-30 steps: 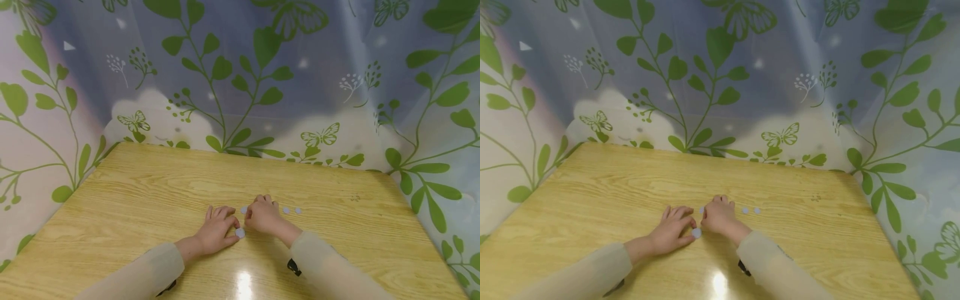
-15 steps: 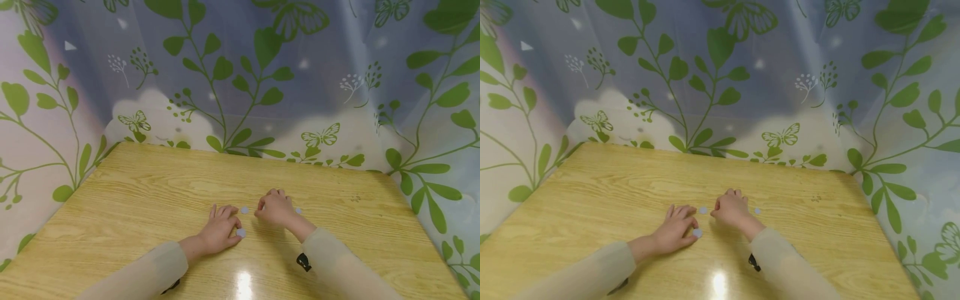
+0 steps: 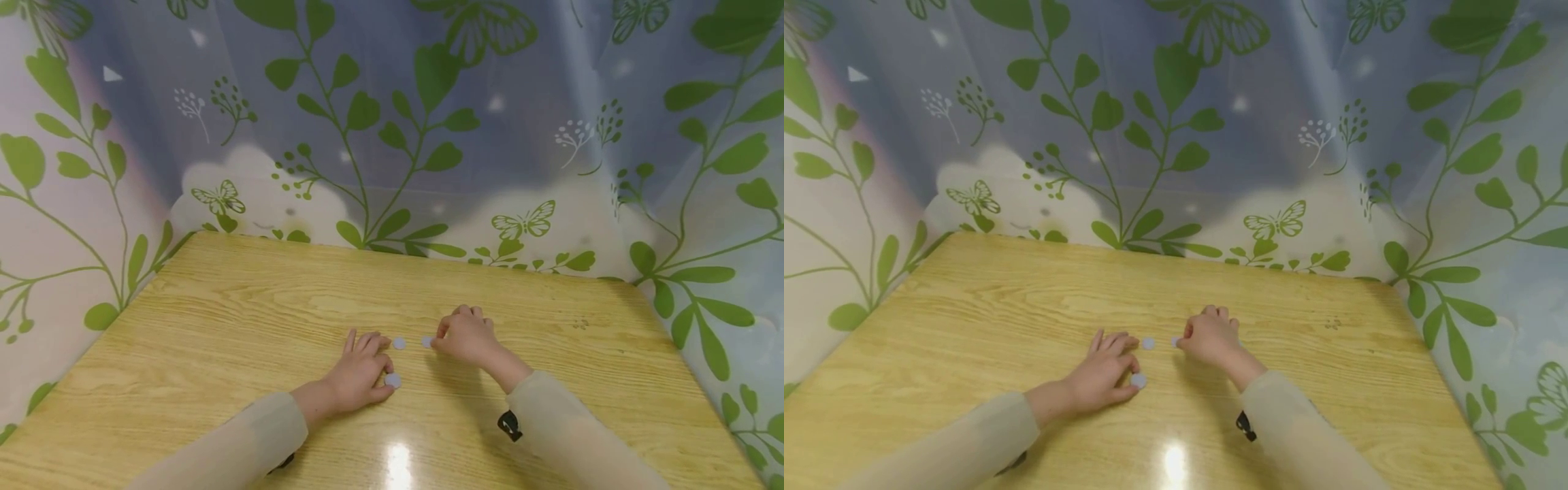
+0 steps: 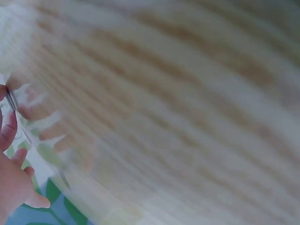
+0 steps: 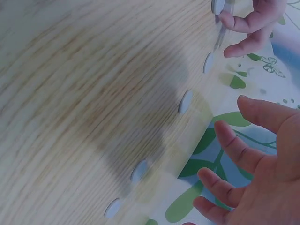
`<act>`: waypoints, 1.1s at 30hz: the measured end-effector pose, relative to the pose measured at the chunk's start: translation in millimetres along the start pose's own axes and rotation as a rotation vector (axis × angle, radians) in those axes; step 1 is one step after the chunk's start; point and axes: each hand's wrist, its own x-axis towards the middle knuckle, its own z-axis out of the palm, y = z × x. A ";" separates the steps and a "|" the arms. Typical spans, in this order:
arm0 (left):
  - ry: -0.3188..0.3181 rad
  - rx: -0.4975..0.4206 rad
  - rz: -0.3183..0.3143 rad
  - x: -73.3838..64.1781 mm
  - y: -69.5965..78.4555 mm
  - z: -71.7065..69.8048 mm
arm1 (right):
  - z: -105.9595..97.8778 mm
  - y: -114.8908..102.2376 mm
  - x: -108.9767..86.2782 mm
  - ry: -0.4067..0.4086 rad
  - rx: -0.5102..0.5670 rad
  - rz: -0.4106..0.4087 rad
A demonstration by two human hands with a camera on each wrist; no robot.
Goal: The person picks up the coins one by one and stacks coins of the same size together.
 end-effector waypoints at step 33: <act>0.068 -0.022 -0.073 -12.5 -21.6 -4.8 | 11.9 12.7 -1.9 0.074 0.004 -0.031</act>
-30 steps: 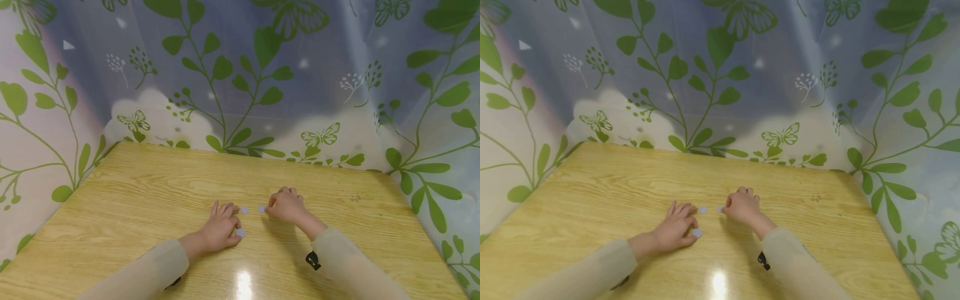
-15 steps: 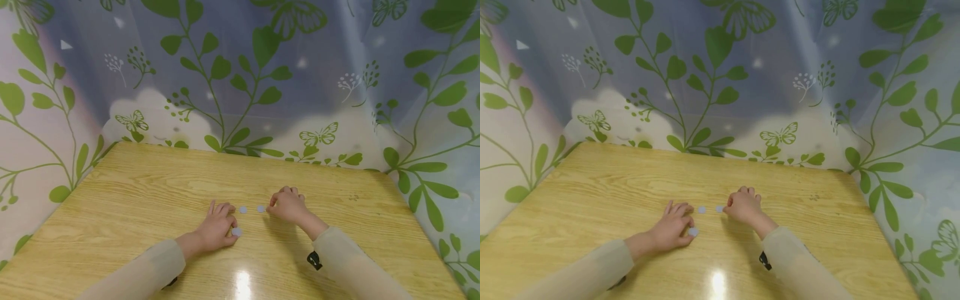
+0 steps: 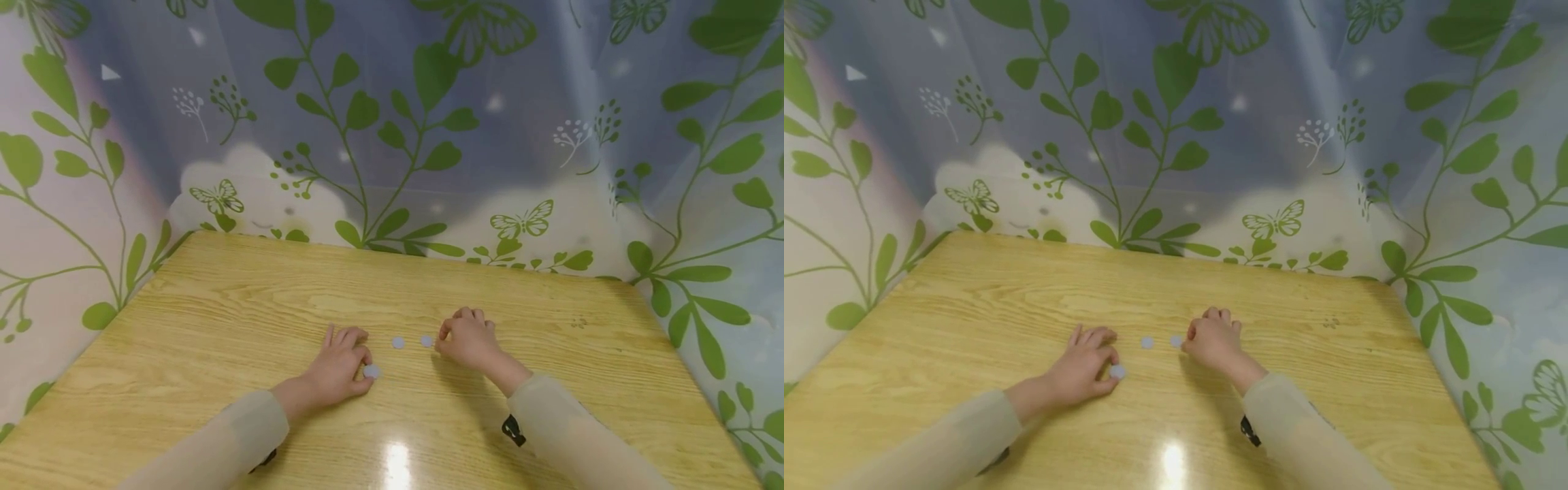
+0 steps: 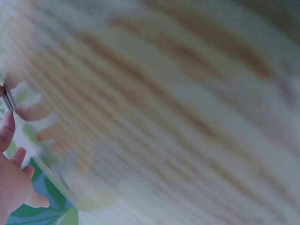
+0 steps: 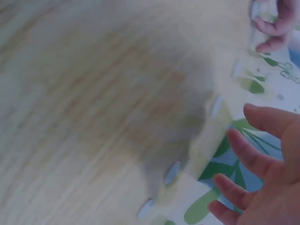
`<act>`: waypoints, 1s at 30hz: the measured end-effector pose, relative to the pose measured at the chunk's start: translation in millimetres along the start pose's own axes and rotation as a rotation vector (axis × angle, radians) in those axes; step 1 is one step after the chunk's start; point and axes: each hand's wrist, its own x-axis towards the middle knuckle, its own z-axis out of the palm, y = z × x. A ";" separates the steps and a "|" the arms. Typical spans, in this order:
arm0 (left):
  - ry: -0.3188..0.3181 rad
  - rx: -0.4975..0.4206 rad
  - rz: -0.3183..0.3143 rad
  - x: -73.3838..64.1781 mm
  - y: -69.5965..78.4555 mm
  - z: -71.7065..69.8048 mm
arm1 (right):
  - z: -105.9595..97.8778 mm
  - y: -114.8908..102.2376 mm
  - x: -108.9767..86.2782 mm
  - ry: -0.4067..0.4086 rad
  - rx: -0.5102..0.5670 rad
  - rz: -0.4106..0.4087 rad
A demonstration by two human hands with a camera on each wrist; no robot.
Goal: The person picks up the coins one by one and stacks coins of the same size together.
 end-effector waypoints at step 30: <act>0.027 0.010 0.017 -0.8 -4.1 0.2 | 28.0 -2.5 15.7 0.092 -0.099 -0.037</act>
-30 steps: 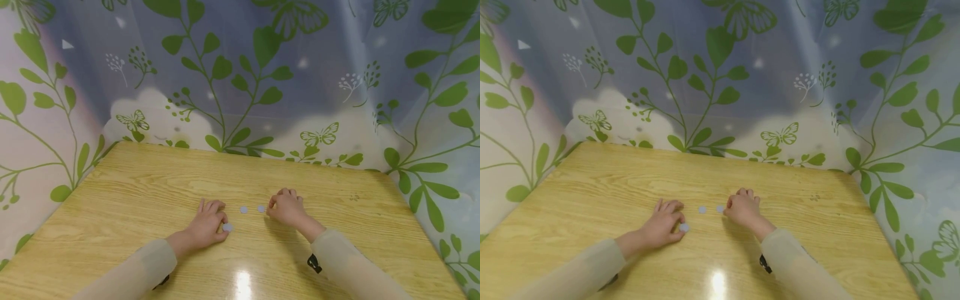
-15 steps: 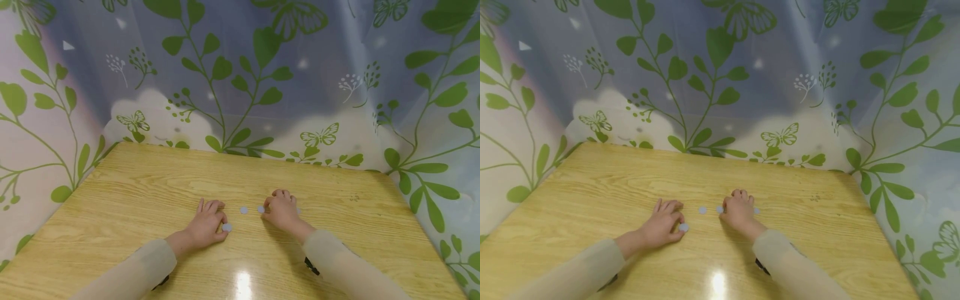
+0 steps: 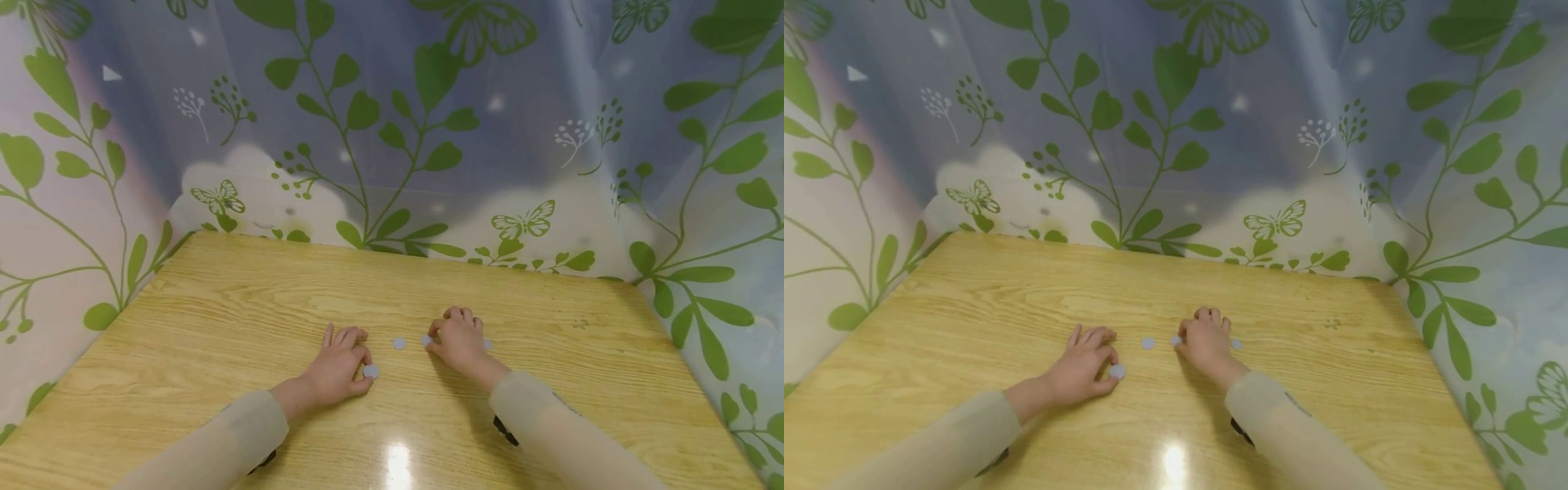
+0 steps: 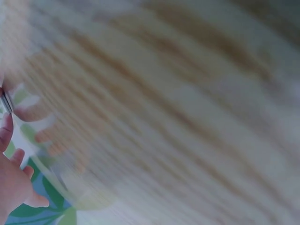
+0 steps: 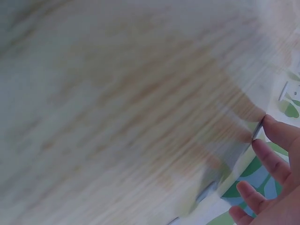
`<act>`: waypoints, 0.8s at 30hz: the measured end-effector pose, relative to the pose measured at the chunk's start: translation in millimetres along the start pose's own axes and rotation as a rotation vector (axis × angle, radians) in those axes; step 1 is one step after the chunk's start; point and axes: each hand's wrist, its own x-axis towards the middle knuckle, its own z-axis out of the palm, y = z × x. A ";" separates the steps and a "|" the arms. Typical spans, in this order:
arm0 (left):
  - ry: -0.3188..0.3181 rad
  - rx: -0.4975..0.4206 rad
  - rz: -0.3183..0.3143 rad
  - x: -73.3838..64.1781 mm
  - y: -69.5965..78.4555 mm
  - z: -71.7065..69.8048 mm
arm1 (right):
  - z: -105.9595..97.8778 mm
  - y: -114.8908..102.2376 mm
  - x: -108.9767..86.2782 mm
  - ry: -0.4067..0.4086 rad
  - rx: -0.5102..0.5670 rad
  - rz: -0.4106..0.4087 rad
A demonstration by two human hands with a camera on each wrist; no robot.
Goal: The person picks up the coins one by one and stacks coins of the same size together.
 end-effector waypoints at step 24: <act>-0.003 0.016 0.006 -1.8 1.4 2.7 | -4.3 3.3 -12.4 -0.028 0.087 -0.013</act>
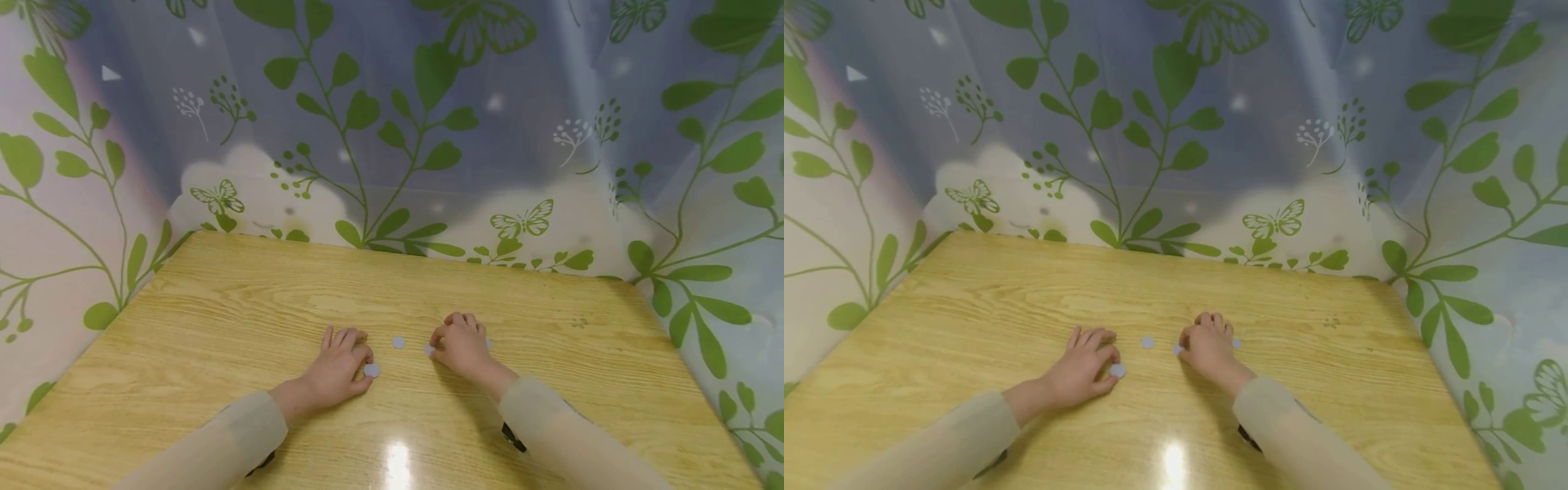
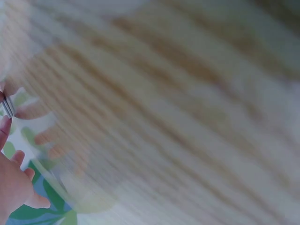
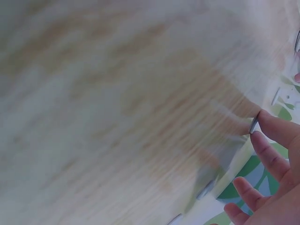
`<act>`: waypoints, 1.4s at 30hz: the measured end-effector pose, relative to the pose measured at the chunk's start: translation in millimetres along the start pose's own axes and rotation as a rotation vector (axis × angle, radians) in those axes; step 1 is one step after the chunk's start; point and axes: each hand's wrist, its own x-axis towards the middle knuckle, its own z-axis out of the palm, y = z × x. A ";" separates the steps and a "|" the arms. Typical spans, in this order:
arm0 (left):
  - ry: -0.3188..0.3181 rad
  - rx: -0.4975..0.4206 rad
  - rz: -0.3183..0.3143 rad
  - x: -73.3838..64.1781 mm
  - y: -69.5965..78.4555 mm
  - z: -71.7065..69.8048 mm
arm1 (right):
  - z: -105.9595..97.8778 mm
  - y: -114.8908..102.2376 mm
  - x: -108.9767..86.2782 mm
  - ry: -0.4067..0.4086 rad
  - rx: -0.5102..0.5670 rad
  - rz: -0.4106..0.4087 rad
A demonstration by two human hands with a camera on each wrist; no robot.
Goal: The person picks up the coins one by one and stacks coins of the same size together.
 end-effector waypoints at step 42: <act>-0.023 0.002 -0.022 -1.6 -1.2 -2.9 | 9.3 -13.7 -40.7 -0.012 0.037 -0.134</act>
